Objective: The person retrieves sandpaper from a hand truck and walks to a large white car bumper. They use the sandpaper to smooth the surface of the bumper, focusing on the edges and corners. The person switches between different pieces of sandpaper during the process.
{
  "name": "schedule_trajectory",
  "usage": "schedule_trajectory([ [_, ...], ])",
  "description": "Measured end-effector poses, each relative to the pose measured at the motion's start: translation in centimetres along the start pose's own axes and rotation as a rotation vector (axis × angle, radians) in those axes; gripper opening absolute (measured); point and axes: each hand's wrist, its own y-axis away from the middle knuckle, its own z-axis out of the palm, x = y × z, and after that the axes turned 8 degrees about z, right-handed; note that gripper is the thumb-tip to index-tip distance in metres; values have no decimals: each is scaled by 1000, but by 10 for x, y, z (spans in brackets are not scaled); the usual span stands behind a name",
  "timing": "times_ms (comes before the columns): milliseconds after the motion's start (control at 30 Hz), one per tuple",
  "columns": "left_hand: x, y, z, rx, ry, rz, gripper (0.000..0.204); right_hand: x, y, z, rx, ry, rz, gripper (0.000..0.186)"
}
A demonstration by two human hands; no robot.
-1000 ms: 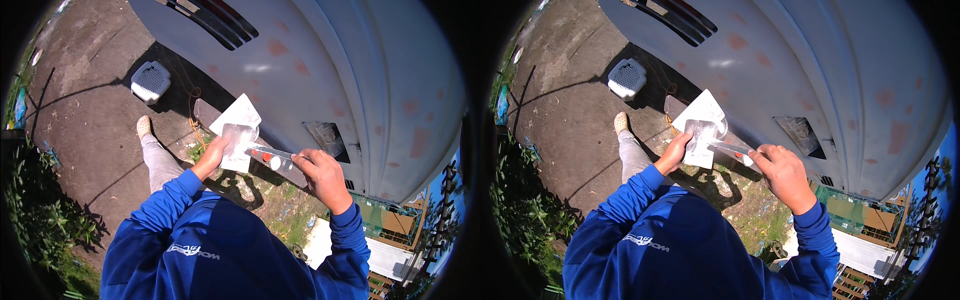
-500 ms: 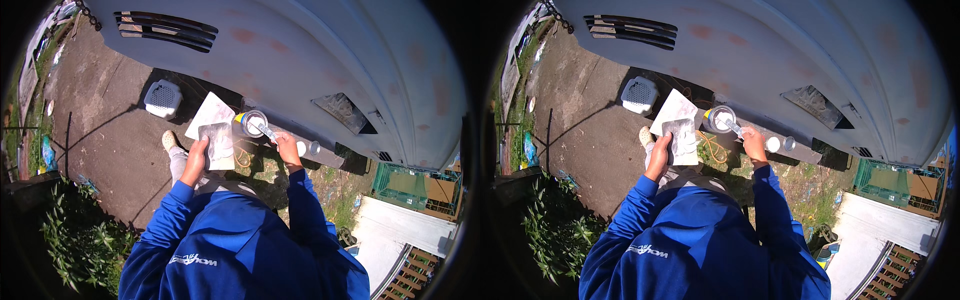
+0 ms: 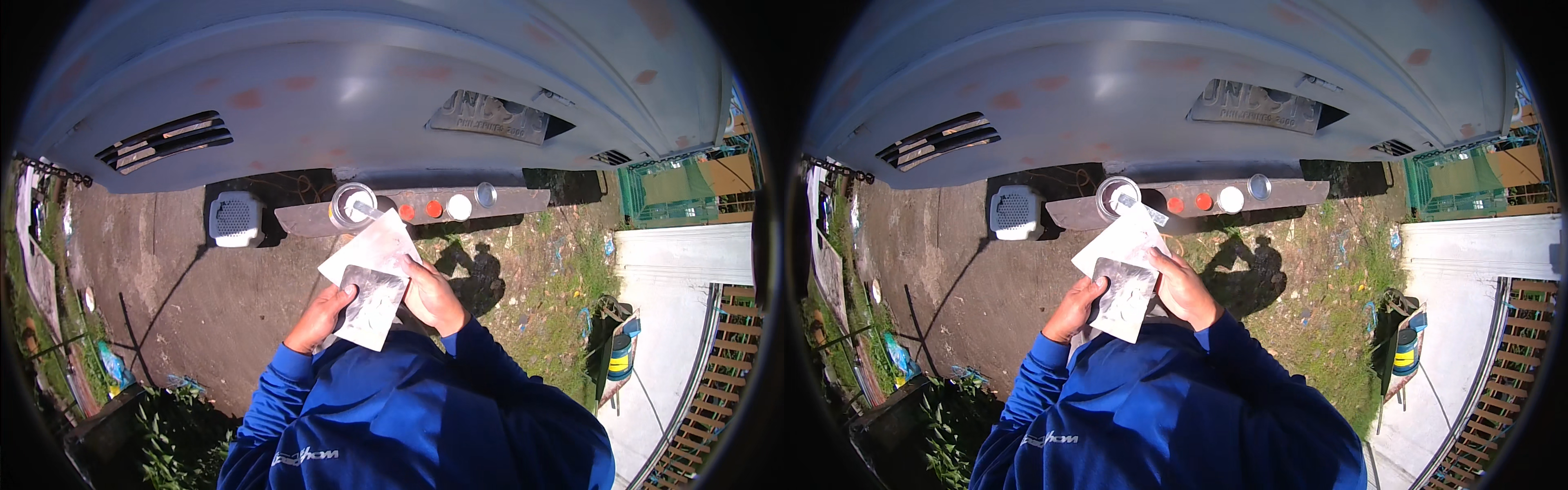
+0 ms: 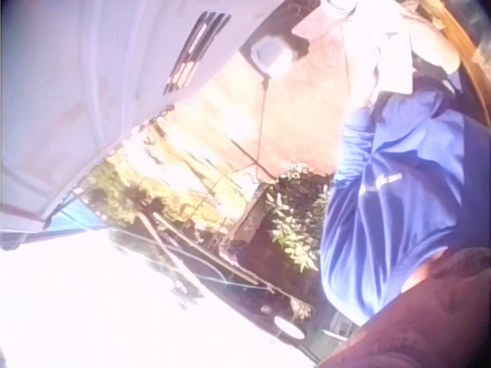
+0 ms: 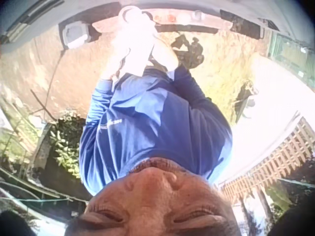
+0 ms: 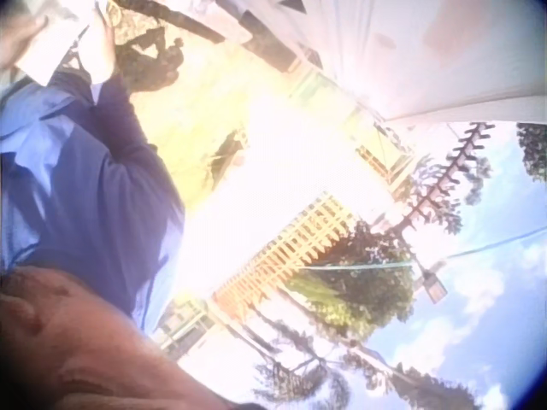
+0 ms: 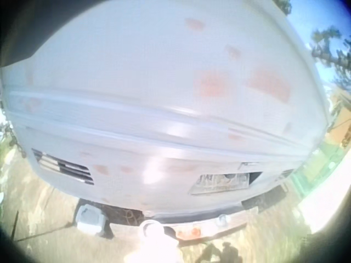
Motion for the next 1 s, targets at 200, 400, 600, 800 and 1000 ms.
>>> schedule_trajectory([
  [200,-37,-21,19,-256,-30,-57,47,-45,42,-18,274,-127,-292,47],
  [400,-69,2,4,156,152,1,49,-104,64,-142,469,133,-286,39],
  [600,-112,7,-33,504,254,253,45,-126,-1,-252,584,910,-182,48],
  [800,-139,26,-3,792,402,414,40,-139,-67,-302,625,1582,-124,59],
  [1000,-167,42,23,924,376,483,41,-153,-95,-294,562,1739,-20,57],
])
